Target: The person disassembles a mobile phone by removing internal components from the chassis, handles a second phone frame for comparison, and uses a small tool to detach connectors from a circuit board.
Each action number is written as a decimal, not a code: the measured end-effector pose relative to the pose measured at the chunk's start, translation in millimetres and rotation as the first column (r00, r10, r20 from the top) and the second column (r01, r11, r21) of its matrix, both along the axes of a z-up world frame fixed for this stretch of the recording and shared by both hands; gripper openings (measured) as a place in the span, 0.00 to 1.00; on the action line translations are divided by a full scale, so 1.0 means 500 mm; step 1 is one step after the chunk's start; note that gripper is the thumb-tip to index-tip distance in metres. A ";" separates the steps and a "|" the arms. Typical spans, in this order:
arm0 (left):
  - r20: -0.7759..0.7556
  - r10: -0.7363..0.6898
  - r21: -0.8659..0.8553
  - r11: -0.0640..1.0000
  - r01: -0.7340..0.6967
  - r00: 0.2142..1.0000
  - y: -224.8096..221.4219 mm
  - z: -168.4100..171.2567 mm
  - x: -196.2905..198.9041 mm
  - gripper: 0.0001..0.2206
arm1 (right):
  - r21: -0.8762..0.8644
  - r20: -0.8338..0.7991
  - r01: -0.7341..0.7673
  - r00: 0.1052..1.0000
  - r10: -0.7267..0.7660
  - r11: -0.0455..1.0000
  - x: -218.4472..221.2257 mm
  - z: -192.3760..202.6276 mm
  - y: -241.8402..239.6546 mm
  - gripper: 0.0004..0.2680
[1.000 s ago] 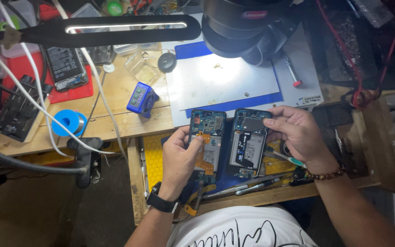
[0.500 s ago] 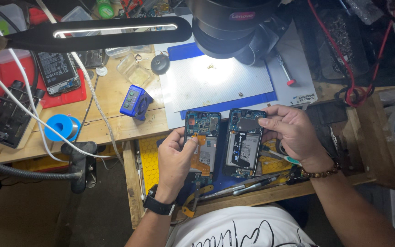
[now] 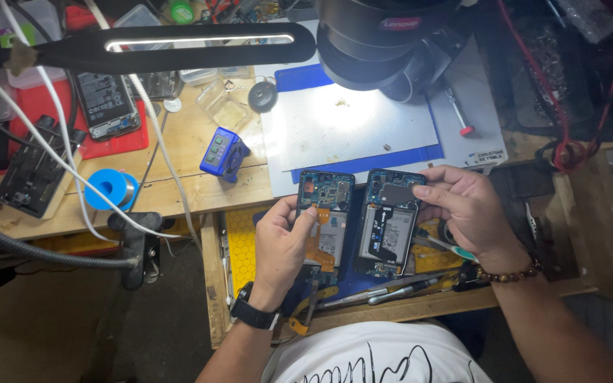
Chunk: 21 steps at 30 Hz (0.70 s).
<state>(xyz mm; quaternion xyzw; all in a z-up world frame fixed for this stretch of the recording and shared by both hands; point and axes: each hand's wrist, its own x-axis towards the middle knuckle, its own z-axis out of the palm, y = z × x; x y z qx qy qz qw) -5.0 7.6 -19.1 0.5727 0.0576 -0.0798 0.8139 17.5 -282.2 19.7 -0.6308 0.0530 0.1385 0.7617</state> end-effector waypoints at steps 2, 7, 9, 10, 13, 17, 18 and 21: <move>0.004 -0.001 -0.002 1.000 0.001 1.000 0.002 -0.002 0.000 0.09 | -0.005 -0.005 0.007 1.000 -0.007 1.000 -0.001 -0.001 0.001 0.07; -0.008 -0.008 -0.005 1.000 0.008 1.000 0.002 -0.003 0.000 0.09 | 0.008 -0.001 0.008 1.000 -0.008 1.000 -0.001 -0.004 -0.002 0.07; -0.006 -0.010 0.001 1.000 0.010 1.000 0.001 -0.003 -0.002 0.09 | 0.011 0.004 0.005 1.000 -0.005 1.000 -0.002 -0.004 -0.001 0.07; -0.004 -0.010 0.002 1.000 0.010 1.000 0.000 -0.003 -0.003 0.09 | 0.006 0.006 0.003 1.000 -0.003 1.000 -0.003 -0.004 -0.002 0.07; 0.001 -0.006 0.010 1.000 0.006 1.000 0.000 -0.002 0.000 0.09 | 0.009 0.011 -0.003 1.000 0.003 1.000 -0.001 0.000 0.001 0.07; -0.016 -0.008 0.045 0.999 0.009 1.000 0.002 -0.003 -0.002 0.09 | -0.008 0.033 0.005 0.999 -0.005 1.000 -0.002 0.002 0.003 0.07; -0.023 -0.003 0.046 0.999 0.004 1.000 0.001 -0.003 0.000 0.09 | -0.014 0.029 0.011 1.000 -0.010 1.000 -0.002 0.003 0.003 0.07; -0.036 0.008 0.040 0.999 -0.007 0.999 0.001 -0.006 -0.001 0.09 | -0.017 0.025 0.015 1.000 -0.015 1.000 -0.005 0.004 0.003 0.07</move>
